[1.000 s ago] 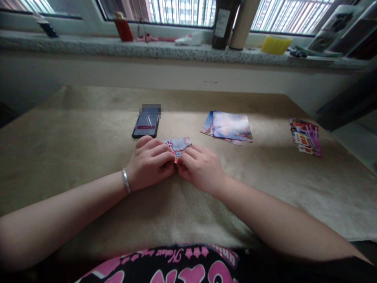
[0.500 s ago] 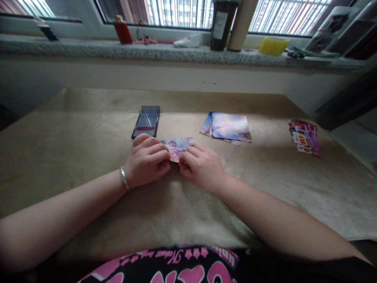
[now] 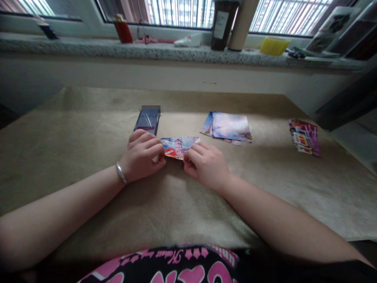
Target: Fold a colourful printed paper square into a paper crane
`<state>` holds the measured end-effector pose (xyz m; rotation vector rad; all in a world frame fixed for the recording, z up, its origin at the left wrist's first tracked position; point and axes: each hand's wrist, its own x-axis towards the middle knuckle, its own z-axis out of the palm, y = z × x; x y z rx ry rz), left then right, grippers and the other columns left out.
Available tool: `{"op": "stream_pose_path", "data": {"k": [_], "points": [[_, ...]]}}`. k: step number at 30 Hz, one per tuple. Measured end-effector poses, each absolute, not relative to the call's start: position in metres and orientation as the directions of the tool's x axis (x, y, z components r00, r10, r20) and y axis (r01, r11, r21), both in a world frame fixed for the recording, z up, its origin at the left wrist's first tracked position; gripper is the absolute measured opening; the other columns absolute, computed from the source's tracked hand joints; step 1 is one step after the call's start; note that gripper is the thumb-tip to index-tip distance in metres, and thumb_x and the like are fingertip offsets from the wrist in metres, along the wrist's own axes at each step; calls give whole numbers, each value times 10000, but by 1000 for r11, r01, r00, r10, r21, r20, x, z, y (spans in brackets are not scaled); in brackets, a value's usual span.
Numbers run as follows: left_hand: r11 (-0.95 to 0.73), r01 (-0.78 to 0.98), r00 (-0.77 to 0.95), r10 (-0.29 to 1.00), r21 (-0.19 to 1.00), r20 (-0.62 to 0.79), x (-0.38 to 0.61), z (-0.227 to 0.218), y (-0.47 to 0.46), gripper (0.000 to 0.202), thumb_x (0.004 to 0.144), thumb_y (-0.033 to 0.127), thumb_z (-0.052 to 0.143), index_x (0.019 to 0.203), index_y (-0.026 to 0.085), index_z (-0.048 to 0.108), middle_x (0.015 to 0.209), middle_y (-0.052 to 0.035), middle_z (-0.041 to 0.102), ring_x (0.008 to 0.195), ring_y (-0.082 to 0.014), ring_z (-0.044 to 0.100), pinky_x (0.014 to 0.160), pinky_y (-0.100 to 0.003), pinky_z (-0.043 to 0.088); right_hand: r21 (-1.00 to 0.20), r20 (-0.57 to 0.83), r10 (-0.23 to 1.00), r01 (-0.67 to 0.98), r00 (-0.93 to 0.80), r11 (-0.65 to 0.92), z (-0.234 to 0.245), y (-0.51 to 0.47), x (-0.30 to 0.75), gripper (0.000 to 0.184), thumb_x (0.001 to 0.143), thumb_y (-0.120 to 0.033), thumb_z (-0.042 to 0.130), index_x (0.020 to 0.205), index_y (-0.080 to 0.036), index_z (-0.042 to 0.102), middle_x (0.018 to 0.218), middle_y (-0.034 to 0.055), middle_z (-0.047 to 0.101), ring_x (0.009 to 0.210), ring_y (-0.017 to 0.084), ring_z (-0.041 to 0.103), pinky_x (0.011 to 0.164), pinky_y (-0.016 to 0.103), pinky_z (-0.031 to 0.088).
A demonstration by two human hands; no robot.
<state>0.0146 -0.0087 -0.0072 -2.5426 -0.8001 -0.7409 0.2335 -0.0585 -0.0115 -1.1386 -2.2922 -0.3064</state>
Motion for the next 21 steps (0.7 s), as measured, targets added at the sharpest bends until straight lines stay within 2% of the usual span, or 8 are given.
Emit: {"op": "stream_pose_path", "data": {"k": [15,21], "points": [[-753,633,691,442,-182,572,7,-13,-2,69,735,243,542,678,205,551,706,-3,618,737,-184,515,810,-367,385,-91,559,671,768,-487,634,-14,-55,246,104,789,-168,528,706,-200,581,728,29,640,709,165,539,658,285,417],[-752,635,689,447,-177,571,2,-15,3,66,714,212,534,649,200,531,676,-10,598,689,-178,496,758,-352,395,-78,564,663,768,-492,636,-14,-54,251,110,788,-173,534,693,-197,584,723,31,643,707,169,551,641,287,414]]}}
